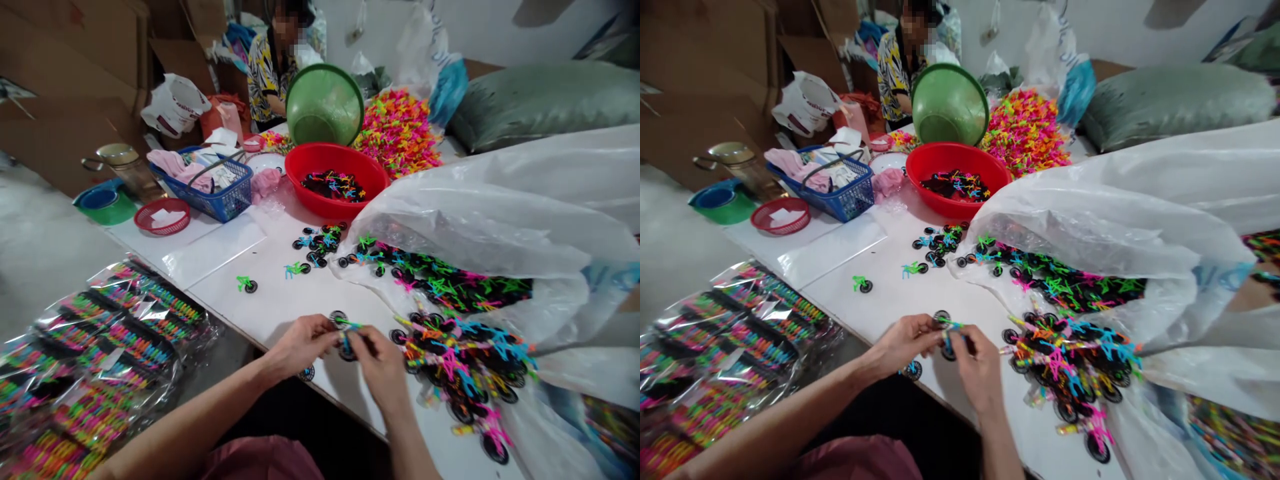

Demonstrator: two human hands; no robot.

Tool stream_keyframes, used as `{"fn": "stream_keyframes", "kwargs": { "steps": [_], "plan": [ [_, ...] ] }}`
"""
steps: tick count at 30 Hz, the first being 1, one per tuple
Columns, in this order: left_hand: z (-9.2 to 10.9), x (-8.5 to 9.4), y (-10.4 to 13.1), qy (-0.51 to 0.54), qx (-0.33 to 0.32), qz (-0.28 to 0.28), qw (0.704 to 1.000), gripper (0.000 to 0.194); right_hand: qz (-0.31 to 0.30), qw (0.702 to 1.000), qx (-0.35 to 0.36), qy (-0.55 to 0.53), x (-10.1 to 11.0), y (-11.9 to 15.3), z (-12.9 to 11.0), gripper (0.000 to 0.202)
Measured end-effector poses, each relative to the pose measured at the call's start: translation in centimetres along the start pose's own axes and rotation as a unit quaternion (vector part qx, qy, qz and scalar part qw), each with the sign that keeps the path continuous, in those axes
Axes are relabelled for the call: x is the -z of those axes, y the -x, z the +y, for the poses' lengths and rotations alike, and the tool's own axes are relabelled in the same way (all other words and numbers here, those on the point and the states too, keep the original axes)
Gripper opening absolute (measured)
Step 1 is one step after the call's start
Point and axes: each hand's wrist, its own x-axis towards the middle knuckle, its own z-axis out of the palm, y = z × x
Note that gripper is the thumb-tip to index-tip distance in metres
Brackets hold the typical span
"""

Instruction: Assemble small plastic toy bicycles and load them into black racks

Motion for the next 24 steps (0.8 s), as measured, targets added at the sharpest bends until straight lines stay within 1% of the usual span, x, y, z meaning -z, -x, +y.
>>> {"fn": "stream_keyframes", "kwargs": {
  "steps": [1,2,3,4,5,6,7,8,9,10,11,12,13,14,15,16,19,21,24],
  "plan": [
    [0.4,0.9,-0.5,-0.026,-0.021,-0.023,0.999,0.029,0.038,0.997,0.012,0.059,2.5,0.1,0.2,0.034],
    [0.8,2.1,-1.1,-0.063,-0.045,-0.021,0.997,0.030,0.100,0.985,0.021,0.136,5.0,0.3,0.3,0.037],
    [1.2,3.7,-1.9,-0.109,-0.071,0.012,0.991,0.032,0.158,0.961,0.036,0.223,7.1,0.5,0.5,0.042],
    [1.5,5.5,-3.0,-0.163,-0.093,0.072,0.980,0.031,0.205,0.930,0.069,0.298,8.4,0.8,0.6,0.046],
    [1.8,7.3,-4.2,-0.216,-0.109,0.146,0.959,0.029,0.234,0.901,0.105,0.350,8.6,1.2,0.8,0.048],
    [2.2,9.0,-5.5,-0.272,-0.122,0.212,0.931,0.028,0.246,0.881,0.145,0.376,7.8,1.7,0.9,0.046],
    [2.6,10.4,-7.0,-0.324,-0.135,0.250,0.902,0.029,0.232,0.874,0.203,0.375,5.9,2.3,1.1,0.043],
    [3.0,11.5,-8.5,-0.355,-0.144,0.267,0.884,0.029,0.185,0.881,0.252,0.354,3.2,2.9,1.4,0.038],
    [3.5,12.1,-10.1,-0.381,-0.152,0.270,0.871,0.029,0.109,0.892,0.280,0.336,0.0,3.4,1.8,0.037],
    [3.9,12.4,-11.7,-0.400,-0.159,0.261,0.864,0.030,0.037,0.894,0.312,0.319,-3.3,3.9,2.3,0.046],
    [4.3,12.5,-13.2,-0.414,-0.165,0.250,0.860,0.030,-0.016,0.896,0.319,0.308,-6.2,4.3,2.9,0.053],
    [4.7,12.2,-14.6,-0.432,-0.169,0.237,0.854,0.031,-0.028,0.904,0.303,0.301,-8.5,4.4,3.5,0.051],
    [4.9,11.9,-15.9,-0.450,-0.171,0.222,0.848,0.034,-0.036,0.907,0.300,0.293,-10.0,4.4,4.2,0.049],
    [4.9,11.4,-17.1,-0.466,-0.172,0.205,0.843,0.037,-0.029,0.912,0.293,0.285,-10.7,4.2,4.9,0.046],
    [4.9,11.0,-18.1,-0.480,-0.171,0.187,0.840,0.042,-0.016,0.917,0.289,0.275,-10.6,3.8,5.4,0.043],
    [4.7,10.5,-18.9,-0.493,-0.169,0.170,0.837,0.048,-0.003,0.918,0.291,0.268,-10.0,3.3,5.9,0.040],
    [3.3,9.1,-20.2,-0.521,-0.164,0.128,0.828,0.061,0.026,0.921,0.284,0.267,-6.9,1.9,6.5,0.034],
    [2.2,8.5,-19.9,-0.534,-0.164,0.117,0.821,0.062,0.033,0.923,0.265,0.279,-5.4,1.3,6.8,0.032],
    [1.2,8.2,-17.8,-0.559,-0.170,0.108,0.804,0.059,0.046,0.921,0.254,0.290,-4.5,0.7,6.7,0.031]
  ]
}}
